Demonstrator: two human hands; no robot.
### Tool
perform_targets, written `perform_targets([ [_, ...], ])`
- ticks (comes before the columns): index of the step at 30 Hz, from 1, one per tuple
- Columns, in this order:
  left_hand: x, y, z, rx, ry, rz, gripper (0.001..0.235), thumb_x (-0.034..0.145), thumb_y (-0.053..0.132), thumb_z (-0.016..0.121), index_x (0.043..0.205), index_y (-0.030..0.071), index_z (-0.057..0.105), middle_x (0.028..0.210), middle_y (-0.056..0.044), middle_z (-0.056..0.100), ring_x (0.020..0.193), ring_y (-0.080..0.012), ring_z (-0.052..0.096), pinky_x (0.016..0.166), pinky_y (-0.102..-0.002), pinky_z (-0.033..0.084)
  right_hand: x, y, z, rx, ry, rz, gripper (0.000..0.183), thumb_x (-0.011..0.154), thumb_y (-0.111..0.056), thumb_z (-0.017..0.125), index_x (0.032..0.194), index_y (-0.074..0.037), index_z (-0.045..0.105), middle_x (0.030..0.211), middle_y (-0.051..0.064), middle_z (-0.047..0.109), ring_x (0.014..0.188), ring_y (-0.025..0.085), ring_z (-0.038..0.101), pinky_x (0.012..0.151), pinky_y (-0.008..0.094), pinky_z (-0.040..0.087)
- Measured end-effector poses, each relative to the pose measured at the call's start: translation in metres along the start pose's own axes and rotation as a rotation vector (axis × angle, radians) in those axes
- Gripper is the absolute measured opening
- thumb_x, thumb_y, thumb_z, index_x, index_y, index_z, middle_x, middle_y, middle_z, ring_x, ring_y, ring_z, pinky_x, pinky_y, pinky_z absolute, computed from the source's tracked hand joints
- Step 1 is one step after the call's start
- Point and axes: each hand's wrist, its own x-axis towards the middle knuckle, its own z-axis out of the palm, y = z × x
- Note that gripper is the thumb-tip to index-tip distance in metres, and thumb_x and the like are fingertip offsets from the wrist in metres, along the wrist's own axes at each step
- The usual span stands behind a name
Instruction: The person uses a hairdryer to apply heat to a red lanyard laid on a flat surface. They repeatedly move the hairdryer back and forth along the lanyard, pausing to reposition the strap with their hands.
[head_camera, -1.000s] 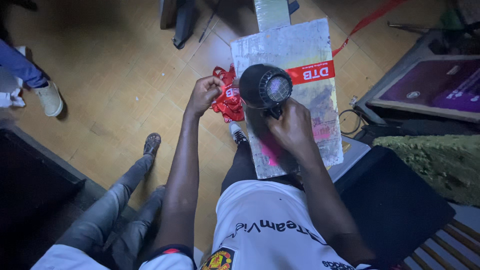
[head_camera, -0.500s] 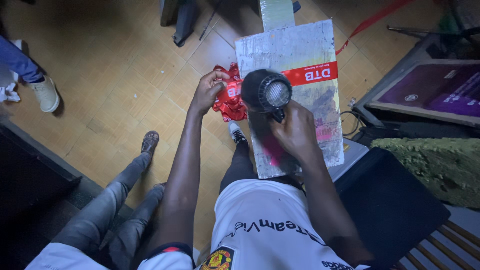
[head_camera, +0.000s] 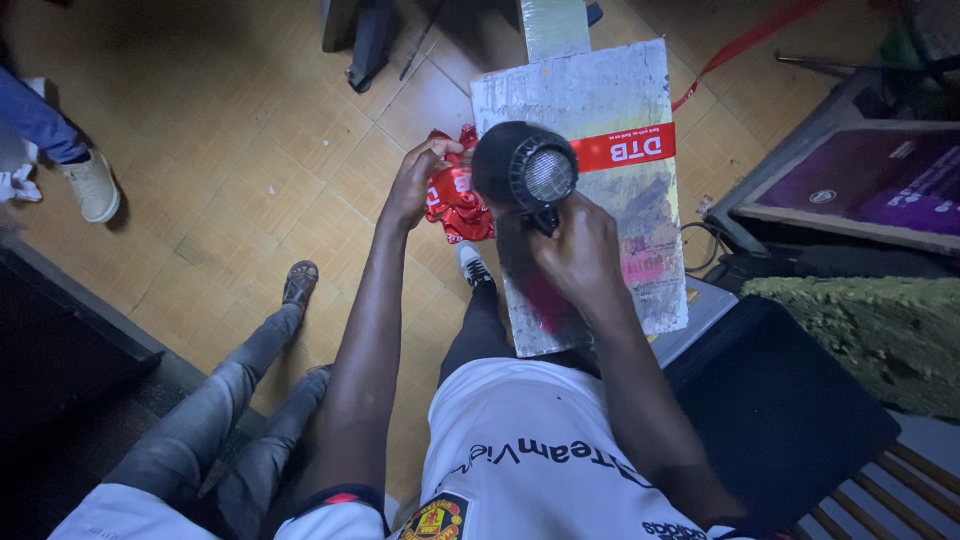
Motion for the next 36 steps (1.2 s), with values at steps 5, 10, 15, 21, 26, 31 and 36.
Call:
perform_targets([
  [5,0.006,-0.009,-0.006,0.02,-0.016,0.023,0.043,0.096,0.034,0.054,0.117,0.0,0.071,0.101,-0.01,0.06,0.089,-0.0208,0.069,0.074,-0.033,0.062,-0.002,-0.013,-0.005,0.028,-0.033,0.007,0.02,0.078,-0.017,0.063,0.083,0.002,0.065,0.077,0.032,0.063,0.086,0.058,0.064,0.071,0.056,0.049],
  [10,0.003,-0.002,-0.003,0.029,0.002,0.036,0.044,0.096,0.034,0.053,0.118,0.0,0.071,0.099,-0.007,0.059,0.083,-0.0162,0.07,0.066,-0.025,0.062,-0.006,-0.001,-0.02,-0.086,0.015,0.043,0.021,0.079,-0.022,0.068,0.085,-0.001,0.067,0.08,0.029,0.065,0.089,0.056,0.065,0.074,0.061,0.048],
  [15,0.009,-0.019,-0.012,0.088,-0.029,0.051,0.045,0.097,0.037,0.055,0.118,0.002,0.072,0.106,-0.01,0.058,0.087,-0.0197,0.066,0.069,-0.028,0.062,-0.011,-0.001,-0.021,-0.094,-0.027,0.108,0.026,0.083,-0.027,0.069,0.082,-0.001,0.065,0.079,0.029,0.066,0.09,0.055,0.066,0.074,0.064,0.045],
  [21,0.0,0.003,0.0,0.101,-0.035,0.031,0.04,0.094,0.032,0.054,0.116,0.004,0.074,0.107,-0.009,0.059,0.093,-0.0197,0.062,0.081,-0.031,0.058,-0.018,-0.004,-0.002,0.001,-0.102,0.062,0.025,0.078,-0.021,0.067,0.089,0.002,0.066,0.086,0.033,0.066,0.094,0.058,0.064,0.072,0.064,0.047],
  [26,-0.004,0.01,0.0,0.125,-0.056,0.021,0.038,0.093,0.029,0.053,0.114,0.005,0.074,0.105,-0.01,0.06,0.094,-0.0219,0.063,0.081,-0.033,0.058,-0.015,0.019,-0.008,-0.086,-0.083,0.085,0.026,0.078,-0.023,0.069,0.088,0.0,0.065,0.081,0.03,0.068,0.09,0.056,0.067,0.075,0.064,0.05],
  [31,0.005,-0.005,-0.012,0.198,-0.081,0.003,0.038,0.091,0.027,0.052,0.114,0.007,0.075,0.098,-0.008,0.057,0.091,-0.0201,0.056,0.086,-0.03,0.052,-0.01,0.046,-0.034,-0.131,0.034,0.15,0.028,0.081,-0.017,0.072,0.088,0.008,0.065,0.08,0.038,0.064,0.091,0.062,0.064,0.078,0.071,0.046],
  [36,-0.006,0.007,0.0,0.145,-0.06,-0.049,0.036,0.084,0.021,0.054,0.108,0.006,0.077,0.088,-0.006,0.061,0.082,-0.0145,0.061,0.079,-0.027,0.054,-0.009,0.074,-0.046,-0.16,0.134,0.227,0.035,0.085,-0.033,0.077,0.092,-0.001,0.067,0.08,0.028,0.067,0.092,0.054,0.067,0.075,0.065,0.05],
])
